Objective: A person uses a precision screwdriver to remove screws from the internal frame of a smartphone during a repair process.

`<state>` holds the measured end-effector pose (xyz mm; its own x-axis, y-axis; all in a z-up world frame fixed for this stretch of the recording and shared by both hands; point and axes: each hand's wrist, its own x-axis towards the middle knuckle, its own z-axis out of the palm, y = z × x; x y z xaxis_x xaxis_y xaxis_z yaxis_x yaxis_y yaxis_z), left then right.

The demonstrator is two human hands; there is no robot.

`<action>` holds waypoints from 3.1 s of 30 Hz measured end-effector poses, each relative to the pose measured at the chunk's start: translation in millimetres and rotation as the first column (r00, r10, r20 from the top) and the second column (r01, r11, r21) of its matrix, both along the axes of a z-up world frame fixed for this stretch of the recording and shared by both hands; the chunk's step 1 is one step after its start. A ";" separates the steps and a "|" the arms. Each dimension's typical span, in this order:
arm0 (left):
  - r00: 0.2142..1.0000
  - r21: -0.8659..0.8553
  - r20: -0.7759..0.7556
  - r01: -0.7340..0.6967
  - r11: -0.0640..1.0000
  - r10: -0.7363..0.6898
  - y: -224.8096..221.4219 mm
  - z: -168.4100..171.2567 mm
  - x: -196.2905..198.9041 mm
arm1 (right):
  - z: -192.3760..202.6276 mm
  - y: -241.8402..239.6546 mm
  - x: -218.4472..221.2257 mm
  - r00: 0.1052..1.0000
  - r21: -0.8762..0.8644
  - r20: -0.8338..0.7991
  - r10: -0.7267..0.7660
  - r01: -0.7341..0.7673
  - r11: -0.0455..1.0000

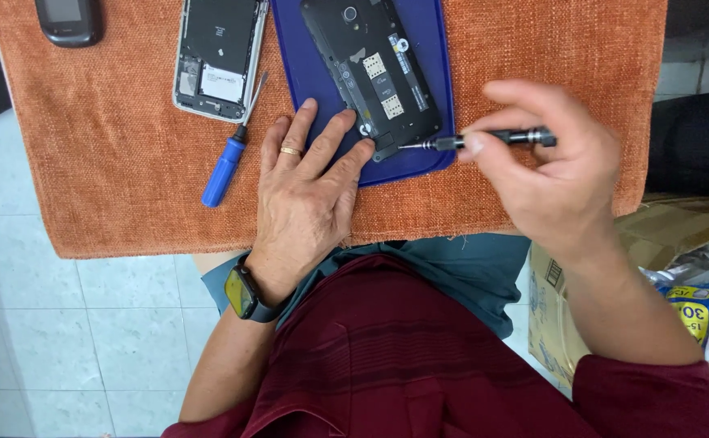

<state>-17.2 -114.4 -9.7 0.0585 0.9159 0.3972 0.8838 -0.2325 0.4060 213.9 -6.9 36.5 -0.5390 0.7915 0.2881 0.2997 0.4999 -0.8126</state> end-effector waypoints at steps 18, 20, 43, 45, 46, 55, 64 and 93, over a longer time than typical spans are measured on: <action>0.998 -0.060 -0.015 0.057 0.997 -0.058 0.4 -2.4 -4.8 | 52.3 18.6 -32.5 0.812 0.449 0.536 0.233 -0.507 0.736; 0.998 -0.048 -0.019 0.053 0.997 -0.054 0.7 -4.0 -4.4 | 54.8 21.3 -36.4 0.779 0.379 0.534 0.330 -0.569 0.730; 0.998 -0.020 -0.027 0.061 0.998 -0.061 0.0 4.8 -3.9 | 45.7 19.6 -42.7 0.835 0.490 0.469 0.287 -0.516 0.703; 0.998 -0.007 -0.034 0.055 0.998 -0.055 -0.4 3.8 -4.1 | 48.3 16.9 -44.9 0.824 0.445 0.458 0.335 -0.538 0.716; 0.998 0.004 -0.039 0.055 0.998 -0.055 -0.2 3.3 -4.0 | 49.7 15.5 -45.5 0.812 0.396 0.444 0.379 -0.557 0.730; 0.997 -0.004 -0.050 0.060 0.998 -0.060 -0.1 -3.1 -5.2 | 61.2 14.5 -52.3 0.790 0.334 0.453 0.412 -0.579 0.743; 0.996 -0.005 -0.036 0.078 0.997 -0.078 -0.5 -1.4 -5.5 | 72.9 20.8 -59.8 0.688 0.215 0.502 0.524 -0.687 0.694; 0.997 0.013 -0.013 0.078 0.997 -0.078 2.4 -2.8 -6.7 | 49.4 30.3 -58.5 0.769 0.418 0.535 0.351 -0.602 0.680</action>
<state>-23.9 -112.0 -12.5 0.1349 0.9029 0.4081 0.8677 -0.3065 0.3914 155.4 23.4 85.8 -0.9531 0.1639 0.2544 0.1058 0.9681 -0.2274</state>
